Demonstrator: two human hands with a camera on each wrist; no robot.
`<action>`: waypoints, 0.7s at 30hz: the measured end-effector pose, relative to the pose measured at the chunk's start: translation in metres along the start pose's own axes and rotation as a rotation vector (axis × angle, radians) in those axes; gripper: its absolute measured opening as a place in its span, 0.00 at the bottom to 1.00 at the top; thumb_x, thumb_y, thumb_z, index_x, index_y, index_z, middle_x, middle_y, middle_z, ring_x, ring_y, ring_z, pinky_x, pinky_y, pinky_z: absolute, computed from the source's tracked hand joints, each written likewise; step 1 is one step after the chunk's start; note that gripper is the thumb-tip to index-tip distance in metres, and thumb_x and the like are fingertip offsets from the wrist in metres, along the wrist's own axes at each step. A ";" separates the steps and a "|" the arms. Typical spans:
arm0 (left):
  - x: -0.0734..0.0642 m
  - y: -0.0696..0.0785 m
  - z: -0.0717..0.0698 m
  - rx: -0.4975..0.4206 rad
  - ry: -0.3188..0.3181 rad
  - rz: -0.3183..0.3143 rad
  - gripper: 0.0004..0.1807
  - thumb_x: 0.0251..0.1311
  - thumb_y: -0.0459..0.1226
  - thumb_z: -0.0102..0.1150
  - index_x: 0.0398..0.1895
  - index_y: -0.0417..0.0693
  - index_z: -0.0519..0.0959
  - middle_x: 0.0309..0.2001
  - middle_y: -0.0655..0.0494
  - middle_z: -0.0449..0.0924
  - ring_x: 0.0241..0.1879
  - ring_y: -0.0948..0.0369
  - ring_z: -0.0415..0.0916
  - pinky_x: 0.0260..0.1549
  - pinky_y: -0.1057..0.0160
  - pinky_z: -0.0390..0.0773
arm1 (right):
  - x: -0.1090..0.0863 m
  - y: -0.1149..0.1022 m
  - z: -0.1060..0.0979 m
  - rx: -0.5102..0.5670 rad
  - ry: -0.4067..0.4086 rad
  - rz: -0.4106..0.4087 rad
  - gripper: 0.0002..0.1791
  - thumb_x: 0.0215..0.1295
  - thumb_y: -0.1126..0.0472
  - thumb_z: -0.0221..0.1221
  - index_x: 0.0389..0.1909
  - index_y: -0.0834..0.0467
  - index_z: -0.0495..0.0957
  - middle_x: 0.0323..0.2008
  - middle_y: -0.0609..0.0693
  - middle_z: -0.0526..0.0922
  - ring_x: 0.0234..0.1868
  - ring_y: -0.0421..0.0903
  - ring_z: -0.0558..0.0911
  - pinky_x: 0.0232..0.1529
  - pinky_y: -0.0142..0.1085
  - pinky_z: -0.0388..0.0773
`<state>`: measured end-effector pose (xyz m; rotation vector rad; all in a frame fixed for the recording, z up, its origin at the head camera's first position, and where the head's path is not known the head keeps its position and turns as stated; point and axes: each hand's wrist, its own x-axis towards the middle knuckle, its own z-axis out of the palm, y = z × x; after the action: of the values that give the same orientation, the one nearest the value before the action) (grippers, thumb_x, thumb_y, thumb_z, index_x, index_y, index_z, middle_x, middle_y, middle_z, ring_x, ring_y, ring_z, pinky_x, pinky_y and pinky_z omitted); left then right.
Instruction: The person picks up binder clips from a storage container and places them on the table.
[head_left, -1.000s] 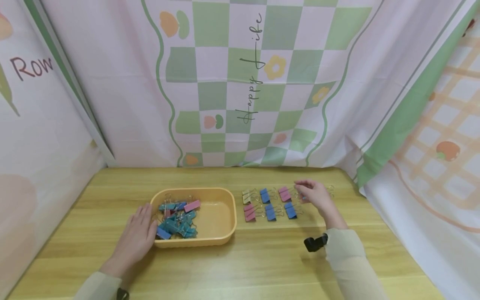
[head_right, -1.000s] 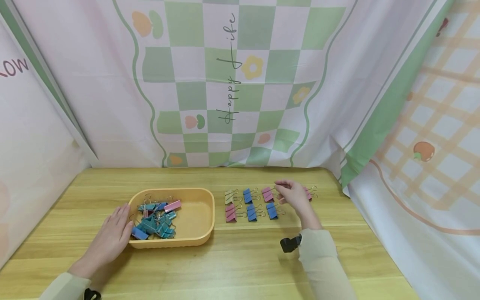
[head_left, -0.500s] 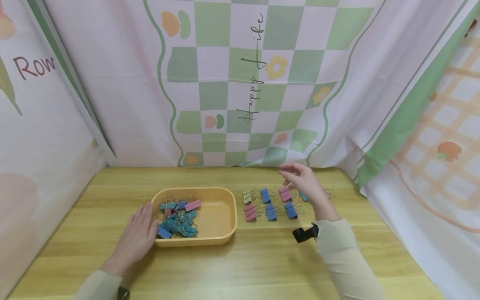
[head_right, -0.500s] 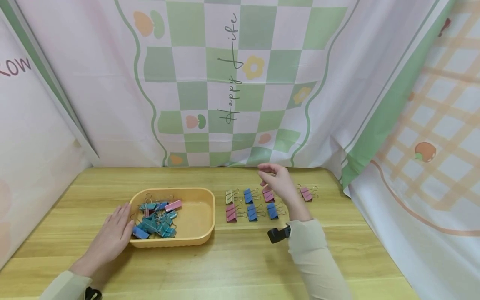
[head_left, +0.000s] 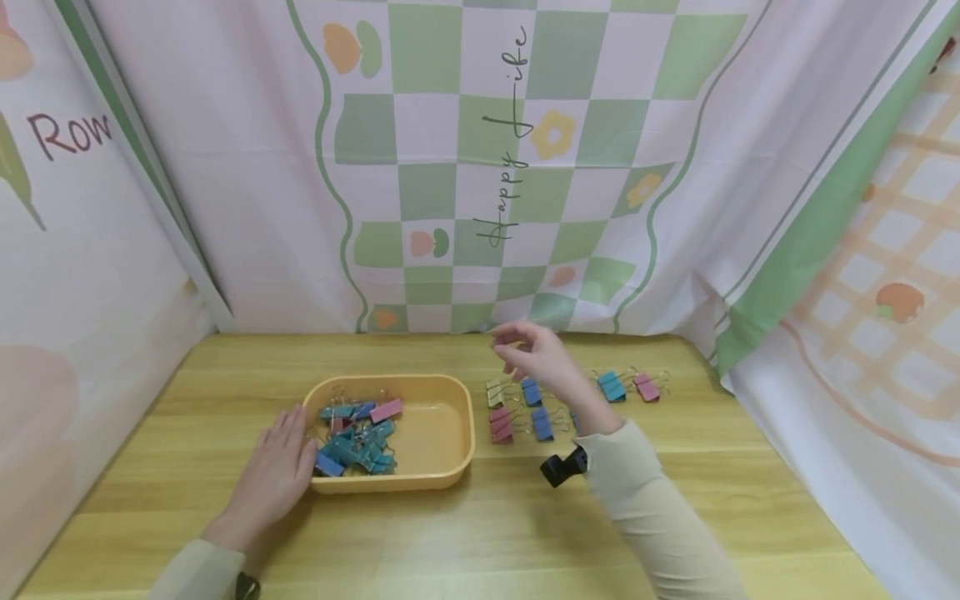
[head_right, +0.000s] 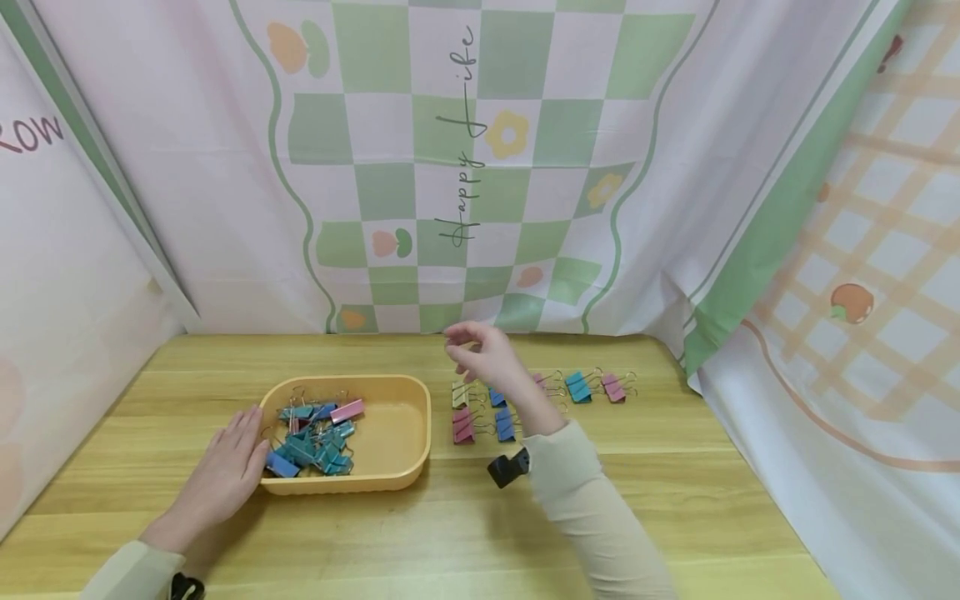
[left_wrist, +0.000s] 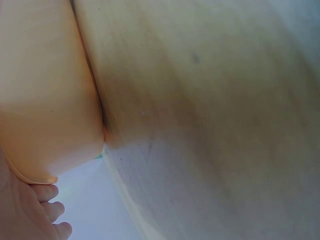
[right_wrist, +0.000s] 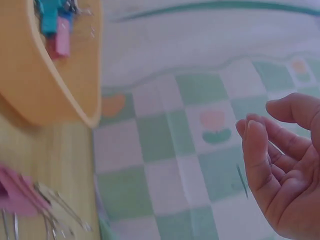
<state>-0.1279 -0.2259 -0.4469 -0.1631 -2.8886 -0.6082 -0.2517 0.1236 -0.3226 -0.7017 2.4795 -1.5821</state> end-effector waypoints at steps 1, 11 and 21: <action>0.000 0.000 0.000 0.000 0.001 -0.001 0.32 0.71 0.43 0.32 0.68 0.27 0.47 0.68 0.32 0.45 0.66 0.38 0.42 0.62 0.41 0.44 | 0.002 -0.001 0.006 0.000 -0.018 -0.003 0.16 0.64 0.65 0.55 0.51 0.67 0.72 0.43 0.60 0.78 0.28 0.48 0.78 0.28 0.43 0.80; 0.001 0.001 -0.001 -0.008 -0.001 -0.008 0.32 0.71 0.43 0.33 0.67 0.28 0.47 0.68 0.32 0.45 0.66 0.39 0.42 0.62 0.42 0.43 | 0.010 -0.007 0.059 -0.011 -0.182 -0.049 0.15 0.64 0.66 0.55 0.50 0.65 0.74 0.41 0.56 0.78 0.27 0.50 0.79 0.23 0.36 0.79; 0.000 0.001 -0.001 -0.016 -0.007 -0.006 0.32 0.71 0.44 0.32 0.68 0.28 0.46 0.68 0.32 0.45 0.66 0.39 0.41 0.62 0.42 0.43 | 0.007 -0.003 0.111 -0.024 -0.304 -0.070 0.12 0.63 0.66 0.56 0.47 0.62 0.76 0.36 0.51 0.79 0.25 0.49 0.79 0.22 0.37 0.80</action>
<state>-0.1280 -0.2256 -0.4458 -0.1584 -2.8924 -0.6329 -0.2195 0.0269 -0.3683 -0.9623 2.2778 -1.3506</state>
